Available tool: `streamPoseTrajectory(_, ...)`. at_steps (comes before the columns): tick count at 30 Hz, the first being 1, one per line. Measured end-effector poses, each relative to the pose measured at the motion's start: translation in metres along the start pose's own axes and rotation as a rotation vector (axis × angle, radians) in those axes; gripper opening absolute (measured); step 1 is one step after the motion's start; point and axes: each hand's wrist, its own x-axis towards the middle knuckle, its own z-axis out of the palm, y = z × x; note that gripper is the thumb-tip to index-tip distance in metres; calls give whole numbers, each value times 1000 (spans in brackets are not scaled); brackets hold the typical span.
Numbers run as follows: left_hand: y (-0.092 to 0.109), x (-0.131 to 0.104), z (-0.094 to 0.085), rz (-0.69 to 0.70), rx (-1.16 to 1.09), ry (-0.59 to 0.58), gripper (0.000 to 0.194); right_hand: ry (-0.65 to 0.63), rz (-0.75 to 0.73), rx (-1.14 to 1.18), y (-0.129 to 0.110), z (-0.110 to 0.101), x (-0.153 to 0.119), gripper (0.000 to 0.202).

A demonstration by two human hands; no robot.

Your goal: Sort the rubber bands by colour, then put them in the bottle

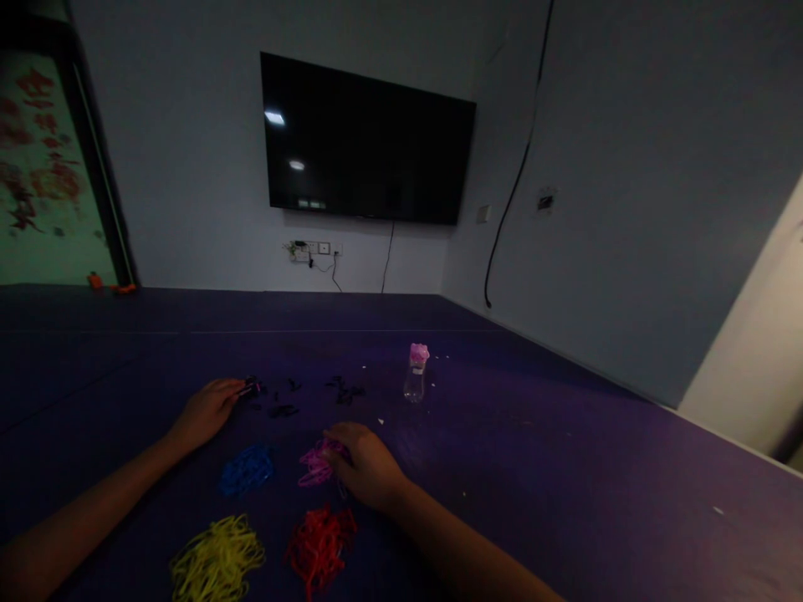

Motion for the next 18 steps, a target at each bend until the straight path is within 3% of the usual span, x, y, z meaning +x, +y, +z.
streamPoseTrajectory(11, -6, 1, 7, 143, 59, -11, 39, 10, 4, 9, -3, -1, 0, 35)
streamPoseTrajectory(18, -21, 3, 18, 97, 190, -94, 39, 15, -6, -1, -4, -1, 0, 33)
